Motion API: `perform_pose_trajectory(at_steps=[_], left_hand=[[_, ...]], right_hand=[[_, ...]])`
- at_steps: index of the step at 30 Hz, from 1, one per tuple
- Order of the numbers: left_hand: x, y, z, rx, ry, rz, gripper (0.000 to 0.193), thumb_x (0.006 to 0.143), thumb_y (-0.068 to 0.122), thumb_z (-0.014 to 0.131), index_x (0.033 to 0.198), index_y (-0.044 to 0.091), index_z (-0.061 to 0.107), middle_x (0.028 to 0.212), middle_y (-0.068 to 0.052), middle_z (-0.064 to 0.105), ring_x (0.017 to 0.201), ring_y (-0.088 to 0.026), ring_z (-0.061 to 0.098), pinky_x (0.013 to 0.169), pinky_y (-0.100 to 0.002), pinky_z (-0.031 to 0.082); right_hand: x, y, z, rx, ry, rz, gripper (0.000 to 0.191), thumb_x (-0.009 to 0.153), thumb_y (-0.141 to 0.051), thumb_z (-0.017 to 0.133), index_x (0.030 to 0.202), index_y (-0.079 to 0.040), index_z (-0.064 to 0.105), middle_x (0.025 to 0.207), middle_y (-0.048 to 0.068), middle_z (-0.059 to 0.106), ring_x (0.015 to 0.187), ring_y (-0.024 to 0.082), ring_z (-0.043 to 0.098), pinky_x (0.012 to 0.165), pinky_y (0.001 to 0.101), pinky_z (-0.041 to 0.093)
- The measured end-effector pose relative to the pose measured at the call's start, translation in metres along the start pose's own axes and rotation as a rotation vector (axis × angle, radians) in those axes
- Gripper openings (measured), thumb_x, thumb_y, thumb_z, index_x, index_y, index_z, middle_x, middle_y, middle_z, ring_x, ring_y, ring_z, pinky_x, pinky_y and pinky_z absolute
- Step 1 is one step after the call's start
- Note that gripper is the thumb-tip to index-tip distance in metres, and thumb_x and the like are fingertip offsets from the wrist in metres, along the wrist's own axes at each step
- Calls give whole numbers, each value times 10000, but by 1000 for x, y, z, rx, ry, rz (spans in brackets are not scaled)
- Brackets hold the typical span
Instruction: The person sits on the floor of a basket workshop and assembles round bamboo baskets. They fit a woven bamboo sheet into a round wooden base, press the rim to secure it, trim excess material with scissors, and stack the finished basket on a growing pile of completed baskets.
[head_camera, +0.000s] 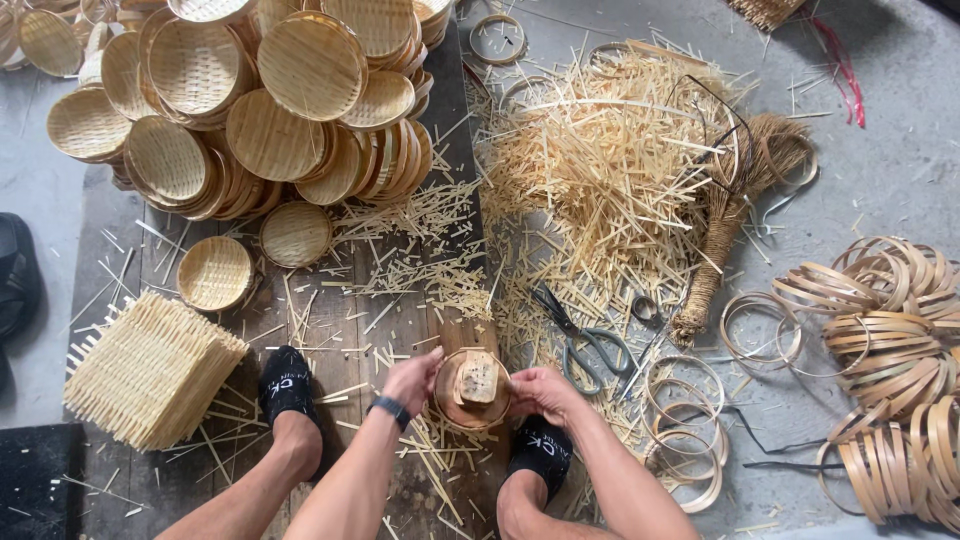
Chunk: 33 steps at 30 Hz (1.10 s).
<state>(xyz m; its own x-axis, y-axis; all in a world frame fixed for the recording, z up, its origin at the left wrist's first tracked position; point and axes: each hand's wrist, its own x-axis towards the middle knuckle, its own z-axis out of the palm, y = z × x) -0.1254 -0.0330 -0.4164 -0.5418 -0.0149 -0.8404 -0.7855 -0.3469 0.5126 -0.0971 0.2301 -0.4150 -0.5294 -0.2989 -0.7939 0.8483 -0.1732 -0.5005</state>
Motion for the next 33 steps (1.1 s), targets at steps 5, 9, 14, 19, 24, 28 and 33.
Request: perform_pose_trajectory(at_steps=[5,9,14,19,24,28,33], left_hand=[[-17,-47,-31,78,-73,-166,92,932,110,709,997,53,675,862,-54,711,751,-198,692,665,-415,610],[-9,-60,-33,167,-5,-47,191,943,126,739,1015,-51,742,837,-91,735,641,-190,672,550,-367,558],[1,-58,-29,258,150,-38,204,909,94,740,1089,-3,750,896,-96,767,698,-196,727,586,-381,620],[-17,-63,-42,4,11,4,182,964,115,661,1088,1,729,926,-78,760,744,-183,709,632,-356,623],[-34,-94,-37,-301,-145,-87,128,1008,79,559,1079,-3,627,956,-105,718,817,-218,728,683,-378,663],[-30,-104,-26,-230,30,-75,153,1004,118,586,1078,6,661,942,-104,714,780,-220,708,638,-367,638],[-40,-82,-34,-72,32,-3,174,960,130,631,1031,-20,681,948,-96,721,831,-221,730,661,-388,677]], right_hand=[[5,37,-2,46,103,-4,228,850,-99,784,998,57,708,880,160,764,724,242,753,634,370,656],[14,55,1,64,57,-19,201,885,-92,770,993,62,698,880,144,756,710,228,751,638,362,654],[20,65,17,-120,234,-64,204,868,-72,765,977,57,651,851,145,729,657,252,737,594,413,648],[8,67,24,128,74,-119,199,870,-95,739,988,56,687,881,148,754,744,244,755,692,397,662],[14,83,33,51,88,-87,203,900,-106,751,968,63,661,877,130,722,771,264,747,687,410,666],[21,90,47,17,184,-83,202,899,-97,720,990,77,673,896,173,736,743,288,741,660,416,658],[-8,66,60,-28,124,-100,319,904,-220,698,1041,69,693,930,164,762,783,273,769,682,391,667]])
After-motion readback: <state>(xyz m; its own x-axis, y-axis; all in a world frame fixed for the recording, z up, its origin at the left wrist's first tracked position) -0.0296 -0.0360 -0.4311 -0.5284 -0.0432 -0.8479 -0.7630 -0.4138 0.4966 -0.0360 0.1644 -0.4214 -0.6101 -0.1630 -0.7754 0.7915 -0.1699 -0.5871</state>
